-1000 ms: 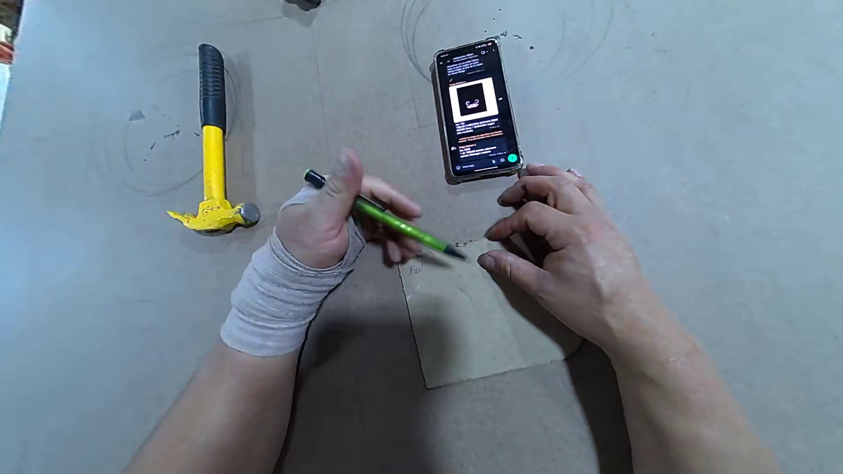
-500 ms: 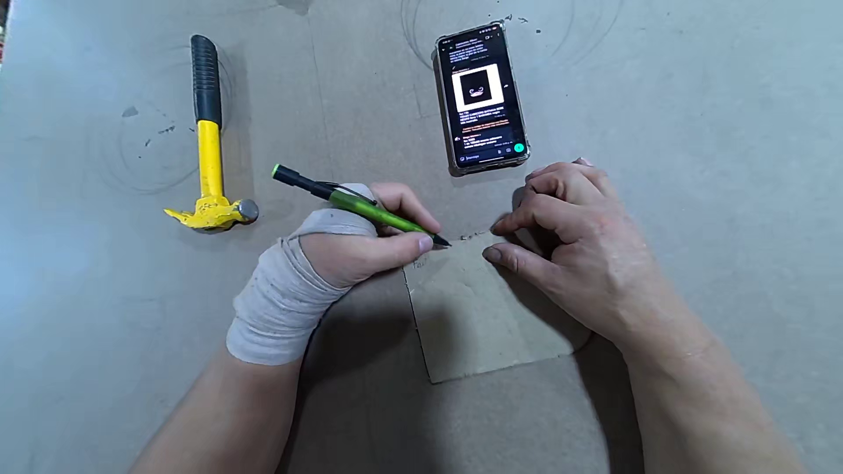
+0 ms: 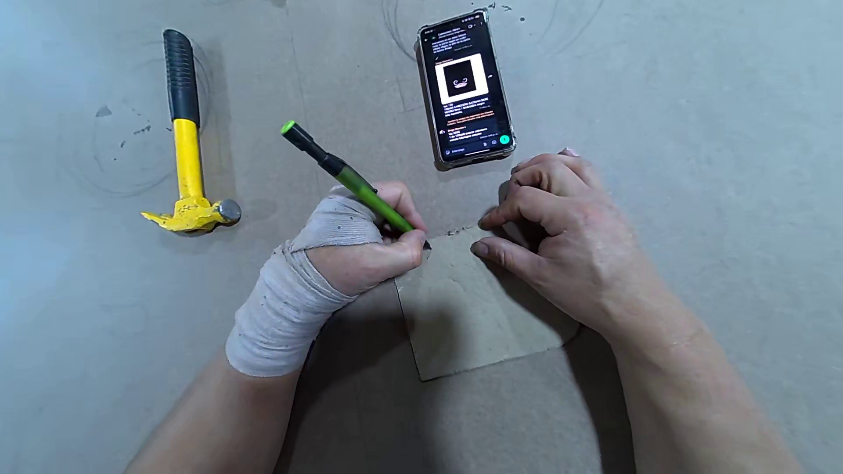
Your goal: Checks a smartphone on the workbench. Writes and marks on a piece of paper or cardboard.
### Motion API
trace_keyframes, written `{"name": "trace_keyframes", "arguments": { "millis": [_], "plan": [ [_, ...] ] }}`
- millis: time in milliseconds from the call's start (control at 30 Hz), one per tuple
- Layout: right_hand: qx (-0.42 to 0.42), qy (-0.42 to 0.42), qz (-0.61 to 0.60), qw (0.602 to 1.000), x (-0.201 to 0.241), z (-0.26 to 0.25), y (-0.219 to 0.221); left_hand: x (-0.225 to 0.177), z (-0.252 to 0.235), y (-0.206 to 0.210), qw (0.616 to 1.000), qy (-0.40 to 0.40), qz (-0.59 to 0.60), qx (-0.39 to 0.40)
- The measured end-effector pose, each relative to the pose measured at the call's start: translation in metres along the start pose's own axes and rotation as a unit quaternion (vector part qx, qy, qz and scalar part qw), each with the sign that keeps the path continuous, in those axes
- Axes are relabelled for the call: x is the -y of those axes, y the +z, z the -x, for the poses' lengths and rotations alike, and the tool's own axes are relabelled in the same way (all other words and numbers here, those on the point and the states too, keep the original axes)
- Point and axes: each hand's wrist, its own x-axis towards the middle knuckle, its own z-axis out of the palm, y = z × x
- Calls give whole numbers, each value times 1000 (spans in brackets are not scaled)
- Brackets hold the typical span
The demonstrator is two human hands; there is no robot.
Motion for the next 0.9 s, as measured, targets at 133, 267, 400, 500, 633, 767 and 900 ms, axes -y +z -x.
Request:
{"name": "trace_keyframes", "arguments": {
  "millis": [133,267,400,500,633,767,900],
  "plan": [
    [4,0,-5,1000,0,1,0,0,1,-2,999,-3,19,33],
    [1,-5,0,1000,0,0,0,-6,3,1,999,-32,23,3],
    [6,-1,1,1000,-1,1,1,3,0,1,999,-5,41,18],
    [5,-5,-1,1000,-1,0,0,6,-2,-2,997,3,63,40],
    [7,-3,0,1000,0,0,0,4,-1,-2,998,-11,54,27],
    [6,-4,1,1000,0,0,0,2,-3,4,999,-18,29,5],
    [8,-2,6,1000,0,0,0,1,-2,2,999,-17,34,5]
  ]
}}
